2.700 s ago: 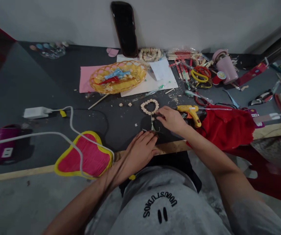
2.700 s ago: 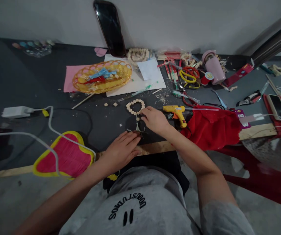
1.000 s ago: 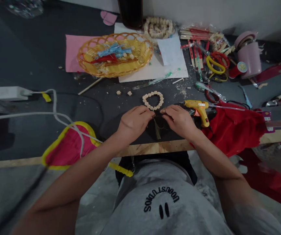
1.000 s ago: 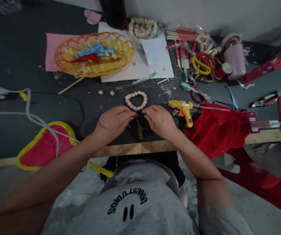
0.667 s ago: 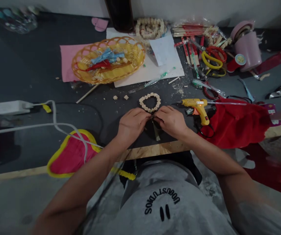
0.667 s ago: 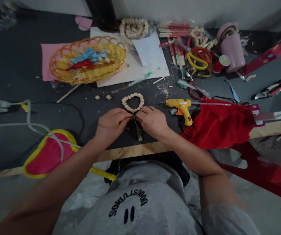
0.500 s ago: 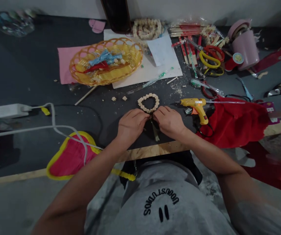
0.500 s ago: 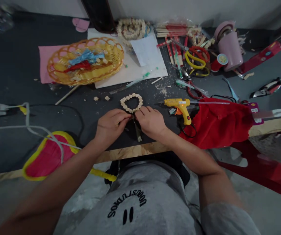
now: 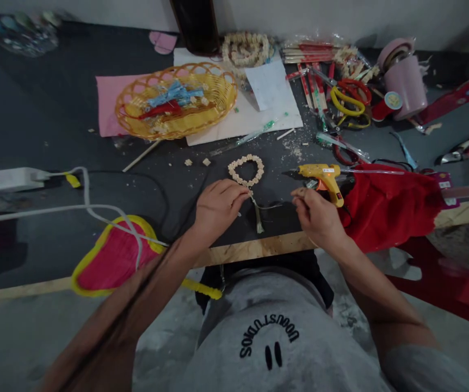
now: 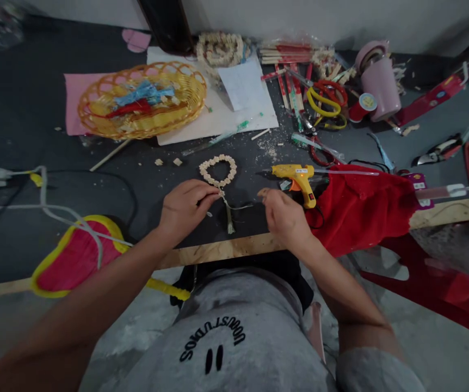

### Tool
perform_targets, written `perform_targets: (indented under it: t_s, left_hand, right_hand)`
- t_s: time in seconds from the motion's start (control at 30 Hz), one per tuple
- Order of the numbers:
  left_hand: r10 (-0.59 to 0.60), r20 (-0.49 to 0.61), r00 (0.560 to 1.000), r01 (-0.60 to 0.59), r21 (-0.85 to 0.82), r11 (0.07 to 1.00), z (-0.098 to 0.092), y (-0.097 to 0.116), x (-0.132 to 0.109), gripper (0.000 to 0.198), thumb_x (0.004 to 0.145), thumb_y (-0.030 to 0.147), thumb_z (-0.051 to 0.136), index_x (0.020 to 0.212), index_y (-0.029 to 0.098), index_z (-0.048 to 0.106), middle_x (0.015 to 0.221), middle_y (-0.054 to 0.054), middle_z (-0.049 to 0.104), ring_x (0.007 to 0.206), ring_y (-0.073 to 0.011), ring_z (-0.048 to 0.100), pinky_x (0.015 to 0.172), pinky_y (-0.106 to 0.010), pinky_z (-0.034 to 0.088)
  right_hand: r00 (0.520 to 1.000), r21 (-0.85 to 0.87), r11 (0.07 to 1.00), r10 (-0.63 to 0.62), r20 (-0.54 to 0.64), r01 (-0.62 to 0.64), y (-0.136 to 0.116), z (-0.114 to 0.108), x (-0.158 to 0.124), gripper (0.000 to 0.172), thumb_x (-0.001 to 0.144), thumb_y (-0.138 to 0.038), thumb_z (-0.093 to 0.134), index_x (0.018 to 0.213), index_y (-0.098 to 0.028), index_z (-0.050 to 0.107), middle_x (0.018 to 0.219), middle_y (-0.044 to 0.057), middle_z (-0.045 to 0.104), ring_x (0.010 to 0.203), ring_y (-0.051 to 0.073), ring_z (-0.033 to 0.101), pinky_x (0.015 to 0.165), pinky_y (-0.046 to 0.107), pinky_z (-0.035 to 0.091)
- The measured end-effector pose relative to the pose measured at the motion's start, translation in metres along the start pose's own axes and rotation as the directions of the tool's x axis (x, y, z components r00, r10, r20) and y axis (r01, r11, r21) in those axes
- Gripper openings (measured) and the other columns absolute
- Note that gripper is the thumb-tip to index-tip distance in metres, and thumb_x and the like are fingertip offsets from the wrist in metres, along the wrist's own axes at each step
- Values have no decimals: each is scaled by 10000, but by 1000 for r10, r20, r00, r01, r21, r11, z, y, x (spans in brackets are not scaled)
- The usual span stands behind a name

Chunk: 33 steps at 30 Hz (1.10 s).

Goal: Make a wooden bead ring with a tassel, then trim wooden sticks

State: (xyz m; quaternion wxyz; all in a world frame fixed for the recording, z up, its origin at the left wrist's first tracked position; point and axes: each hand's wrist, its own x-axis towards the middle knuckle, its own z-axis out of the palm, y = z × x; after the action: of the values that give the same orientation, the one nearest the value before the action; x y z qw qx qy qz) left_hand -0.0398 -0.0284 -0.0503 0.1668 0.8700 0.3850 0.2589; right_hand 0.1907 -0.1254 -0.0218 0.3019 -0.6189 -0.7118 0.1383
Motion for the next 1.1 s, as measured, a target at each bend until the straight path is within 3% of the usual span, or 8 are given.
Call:
perform_targets:
  t_s: [0.13,0.27,0.37,0.43,0.53,0.73,1.1]
  left_hand:
    - [-11,40,999,11,-6,1000,-4,1,0,216,952,334,535,933,208,709,917,-35,733,880,-180,665,828,-311,513]
    - [-53,33,998,53,-5,999,-13,-3,4,226,960,287,494,986,212,706,948,-46,720,900,-176,662,809,-294,515]
    - [-47,76,996,40,84,996,-16,-9,12,248,946,264,489,1069,225,702,999,-63,690,936,-204,637,813,-323,505]
    - [-17,130,991,0,131,991,-15,-13,17,262,927,269,509,1106,236,698,1037,-71,664,950,-224,613,822,-347,496]
    - [5,183,983,-32,146,989,-10,-18,23,250,919,282,509,1061,242,710,1069,-71,641,948,-226,587,829,-357,482]
    - [-3,146,989,-17,137,990,-3,-21,25,241,929,317,493,996,249,714,994,-52,643,920,-210,580,826,-340,474]
    - [131,140,982,-156,191,969,-10,-10,26,263,927,247,484,1052,264,715,998,-57,644,907,-221,566,797,-358,466]
  right_hand:
    - [971,22,975,-223,84,222,-13,15,-1,263,876,-18,393,877,-170,608,883,88,623,840,182,582,761,286,511]
    - [948,0,962,-268,173,272,-18,31,-3,232,920,-57,435,982,-133,646,921,93,626,896,187,567,833,295,508]
    - [916,-29,946,-303,263,321,-20,34,-6,268,946,-108,471,1165,-127,626,936,79,628,869,185,550,814,292,495]
    - [896,-69,932,-318,310,355,-21,32,-5,314,955,-125,475,1240,-146,603,935,74,624,828,184,525,780,297,480]
    - [866,-137,902,-338,369,410,-23,29,-1,262,959,-137,475,1148,-171,653,913,72,615,814,189,498,740,301,444]
    - [848,-184,885,-323,419,428,-22,26,7,196,972,-154,465,955,-165,660,921,76,603,840,193,482,748,298,415]
    - [820,-202,869,-316,477,451,-21,24,8,213,986,-179,442,1035,-177,650,945,79,598,858,204,480,744,311,403]
